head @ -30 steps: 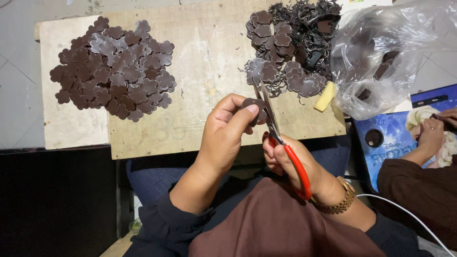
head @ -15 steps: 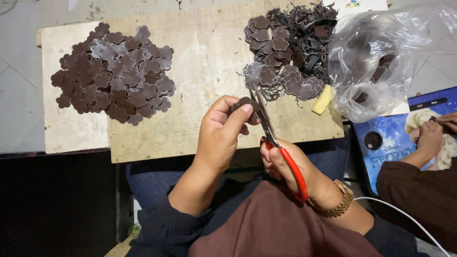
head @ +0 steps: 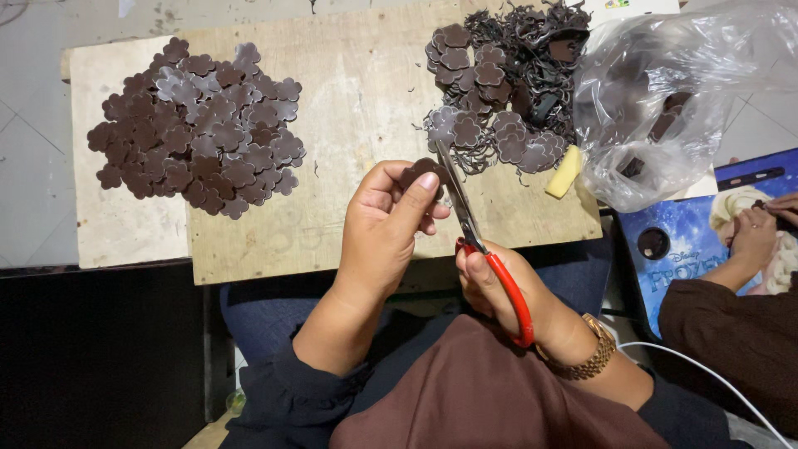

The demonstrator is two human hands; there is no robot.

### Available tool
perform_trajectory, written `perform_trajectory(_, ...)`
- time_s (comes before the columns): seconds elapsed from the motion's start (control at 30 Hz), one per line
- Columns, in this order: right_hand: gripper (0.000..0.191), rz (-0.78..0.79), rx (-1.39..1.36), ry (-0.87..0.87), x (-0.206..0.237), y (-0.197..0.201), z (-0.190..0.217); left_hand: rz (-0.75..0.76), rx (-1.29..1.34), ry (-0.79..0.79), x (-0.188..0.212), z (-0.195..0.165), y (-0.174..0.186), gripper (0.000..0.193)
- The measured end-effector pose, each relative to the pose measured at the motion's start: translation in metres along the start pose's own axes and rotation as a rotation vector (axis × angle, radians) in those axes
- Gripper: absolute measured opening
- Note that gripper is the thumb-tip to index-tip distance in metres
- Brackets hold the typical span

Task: The person uses red-handled scissors to trim the edges of small brown flower-shaped pieces one at a time. Each trimmed piece is placed into a growing pile on the wooden table while scraps accumulate nearby.

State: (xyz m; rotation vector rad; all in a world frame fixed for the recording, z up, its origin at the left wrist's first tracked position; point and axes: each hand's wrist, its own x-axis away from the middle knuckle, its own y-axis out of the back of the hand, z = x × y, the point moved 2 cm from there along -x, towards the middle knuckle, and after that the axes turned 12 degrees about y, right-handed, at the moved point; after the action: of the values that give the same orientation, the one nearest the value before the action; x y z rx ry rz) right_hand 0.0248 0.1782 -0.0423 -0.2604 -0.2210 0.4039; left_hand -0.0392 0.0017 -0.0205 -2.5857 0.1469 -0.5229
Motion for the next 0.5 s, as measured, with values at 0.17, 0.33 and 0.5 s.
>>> perform_trajectory(0.17, 0.049, 0.069, -0.148, 0.094, -0.001, 0.000, -0.001, 0.017, -0.061, -0.034, 0.000, 0.002, 0.004, 0.011)
perform_trajectory(0.33, 0.056, 0.159, -0.040, 0.121, 0.000, 0.000, 0.005, 0.037, 0.020, 0.072, 0.000, 0.004, 0.008, 0.010)
perform_trajectory(0.5, 0.063, 0.212, 0.048, 0.131, -0.001, -0.003, 0.010, 0.078, -0.019, 0.046, 0.004, 0.003, 0.007, 0.007)
